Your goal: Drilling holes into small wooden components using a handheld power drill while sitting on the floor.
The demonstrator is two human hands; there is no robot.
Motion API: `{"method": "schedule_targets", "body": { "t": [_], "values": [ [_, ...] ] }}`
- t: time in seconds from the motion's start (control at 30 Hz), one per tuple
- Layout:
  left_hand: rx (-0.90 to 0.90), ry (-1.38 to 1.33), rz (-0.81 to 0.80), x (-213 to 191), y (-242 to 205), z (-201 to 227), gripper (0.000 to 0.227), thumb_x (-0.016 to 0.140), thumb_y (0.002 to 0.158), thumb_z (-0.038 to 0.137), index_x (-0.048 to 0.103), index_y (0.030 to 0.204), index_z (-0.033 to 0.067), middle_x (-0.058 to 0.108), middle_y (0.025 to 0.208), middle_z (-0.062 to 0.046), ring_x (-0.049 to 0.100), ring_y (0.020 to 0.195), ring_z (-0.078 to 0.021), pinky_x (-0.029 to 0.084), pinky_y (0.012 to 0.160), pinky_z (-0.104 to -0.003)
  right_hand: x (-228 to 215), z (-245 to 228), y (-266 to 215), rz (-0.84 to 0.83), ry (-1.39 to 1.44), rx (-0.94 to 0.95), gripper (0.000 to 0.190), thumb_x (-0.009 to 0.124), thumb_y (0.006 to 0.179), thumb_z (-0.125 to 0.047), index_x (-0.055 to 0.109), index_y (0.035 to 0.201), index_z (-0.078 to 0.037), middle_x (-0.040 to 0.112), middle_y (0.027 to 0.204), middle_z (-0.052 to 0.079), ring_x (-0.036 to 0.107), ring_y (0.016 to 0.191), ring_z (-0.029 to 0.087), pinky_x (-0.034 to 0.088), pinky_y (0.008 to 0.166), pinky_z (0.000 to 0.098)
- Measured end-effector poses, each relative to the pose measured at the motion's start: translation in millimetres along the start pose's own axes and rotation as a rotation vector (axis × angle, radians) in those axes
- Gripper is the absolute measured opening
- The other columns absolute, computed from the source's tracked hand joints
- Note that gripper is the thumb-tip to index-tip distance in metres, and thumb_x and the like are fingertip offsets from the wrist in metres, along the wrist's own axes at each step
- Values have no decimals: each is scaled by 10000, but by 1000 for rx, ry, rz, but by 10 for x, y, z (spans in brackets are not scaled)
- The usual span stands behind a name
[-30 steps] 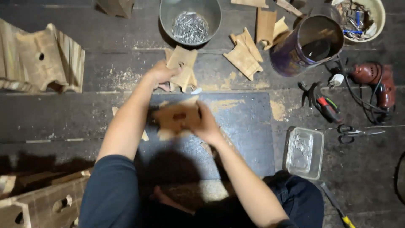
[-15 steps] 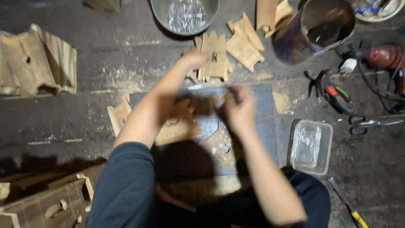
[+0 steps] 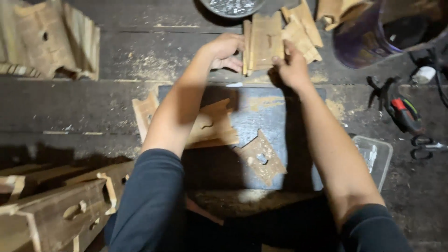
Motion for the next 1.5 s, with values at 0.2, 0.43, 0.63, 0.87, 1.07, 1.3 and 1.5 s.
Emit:
{"method": "schedule_targets", "body": {
  "t": [0.2,0.43,0.63,0.87,1.07,1.3,1.5],
  "values": [
    [156,125,312,-593,-182,192,707,634,860,295,521,1557,253,617,917,-18,558,617,-107,341,379,-269,27,-1196,-352,-46,-236,209,1266,842,851,-673,54,1665,-108,231,1743,256,259,1581,469,268,1239,620],
    [646,-638,269,-816,-1254,216,569,763,828,354,607,1338,157,727,1371,-97,746,1239,-356,562,1059,-621,362,-1441,-365,-45,-572,457,1361,985,774,-545,-1,1660,-235,363,1543,316,445,1393,528,423,1144,556],
    [753,-812,284,-658,-2218,-213,530,717,957,262,604,1460,138,650,1494,-143,673,1293,-337,531,1124,-545,274,-1516,-466,-56,-398,473,1194,876,898,-139,-42,1658,-201,143,1719,321,285,1563,533,286,1248,688],
    [750,-806,416,-718,-2546,-491,520,664,959,165,572,1460,58,649,1430,-159,646,1280,-284,520,1146,-509,275,-1525,-447,-35,-250,375,1016,778,919,-27,63,1634,-138,210,1718,281,244,1571,503,226,1261,668],
    [801,-599,606,-611,-2846,-476,492,675,963,211,599,1432,83,700,1374,-158,664,1285,-270,530,1118,-435,439,-1460,-413,0,-503,372,1168,918,855,-513,112,1641,-203,278,1577,370,390,1433,580,358,1190,629],
    [509,863,640,-38,-2853,-795,1082,960,653,478,448,1596,344,399,1633,-38,326,1534,-344,296,1214,-655,-38,-1622,-1540,126,-337,-175,859,885,964,-348,386,1571,3,392,1418,387,394,1366,652,363,1132,692],
    [326,1434,400,200,-2476,-1206,1363,965,631,326,133,1710,332,348,1629,-187,389,1477,-464,271,1171,-691,290,-1361,-3377,-295,-721,183,1148,861,769,-598,301,1678,-175,363,1588,224,365,1478,482,392,1111,670]
  ]
}}
Point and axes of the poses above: each hand's wrist, its own y-axis towards the middle knuckle, its own x-axis out of the palm, z = x × y, the point moved 7 cm from there along y, towards the middle knuckle
